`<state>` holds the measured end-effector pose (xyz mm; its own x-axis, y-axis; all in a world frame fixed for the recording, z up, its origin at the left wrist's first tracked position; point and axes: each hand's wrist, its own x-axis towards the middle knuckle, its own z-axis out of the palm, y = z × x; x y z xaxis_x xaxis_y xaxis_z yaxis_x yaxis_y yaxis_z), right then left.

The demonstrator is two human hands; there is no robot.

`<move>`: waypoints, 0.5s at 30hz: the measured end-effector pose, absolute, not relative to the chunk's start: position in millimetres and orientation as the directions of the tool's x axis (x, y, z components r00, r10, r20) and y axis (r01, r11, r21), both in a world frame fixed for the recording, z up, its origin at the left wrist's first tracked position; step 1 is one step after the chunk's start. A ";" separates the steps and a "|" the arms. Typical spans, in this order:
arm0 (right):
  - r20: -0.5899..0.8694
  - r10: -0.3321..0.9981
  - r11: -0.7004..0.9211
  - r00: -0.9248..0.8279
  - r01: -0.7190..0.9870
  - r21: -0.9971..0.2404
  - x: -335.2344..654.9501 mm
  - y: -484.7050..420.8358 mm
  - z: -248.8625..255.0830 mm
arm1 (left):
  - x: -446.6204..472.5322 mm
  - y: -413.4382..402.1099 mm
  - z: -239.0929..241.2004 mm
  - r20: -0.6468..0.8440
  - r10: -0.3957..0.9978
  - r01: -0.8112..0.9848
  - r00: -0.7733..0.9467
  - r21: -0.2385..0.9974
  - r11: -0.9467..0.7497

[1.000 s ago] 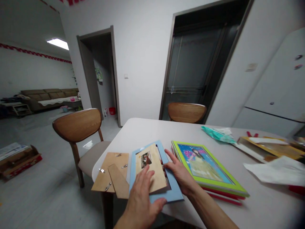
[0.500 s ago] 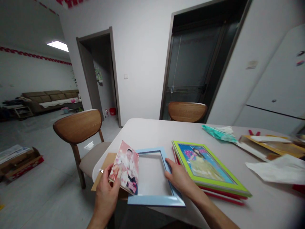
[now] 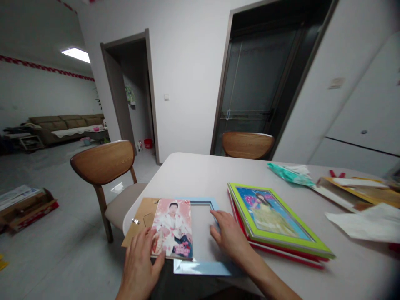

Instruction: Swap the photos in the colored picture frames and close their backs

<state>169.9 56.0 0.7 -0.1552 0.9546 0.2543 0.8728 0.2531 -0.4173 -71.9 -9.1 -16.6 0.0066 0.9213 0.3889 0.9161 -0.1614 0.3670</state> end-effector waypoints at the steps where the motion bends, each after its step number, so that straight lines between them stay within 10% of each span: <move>1: 0.228 0.960 0.260 -0.163 0.822 -0.506 163.1 55.8 0.5 | -69.4 -8.9 -17.8 0.390 0.919 0.912 0.060 0.352 -0.209; 7: 0.066 0.980 0.127 -0.188 0.335 -0.933 112.5 60.7 -11.9 | -54.2 -3.5 -27.4 0.308 0.919 0.880 0.245 0.328 -0.345; 15: 0.258 0.956 0.229 -0.137 -0.196 -0.953 91.2 44.5 45.9 | -36.6 7.1 1.3 0.562 0.825 0.627 0.057 0.623 -0.468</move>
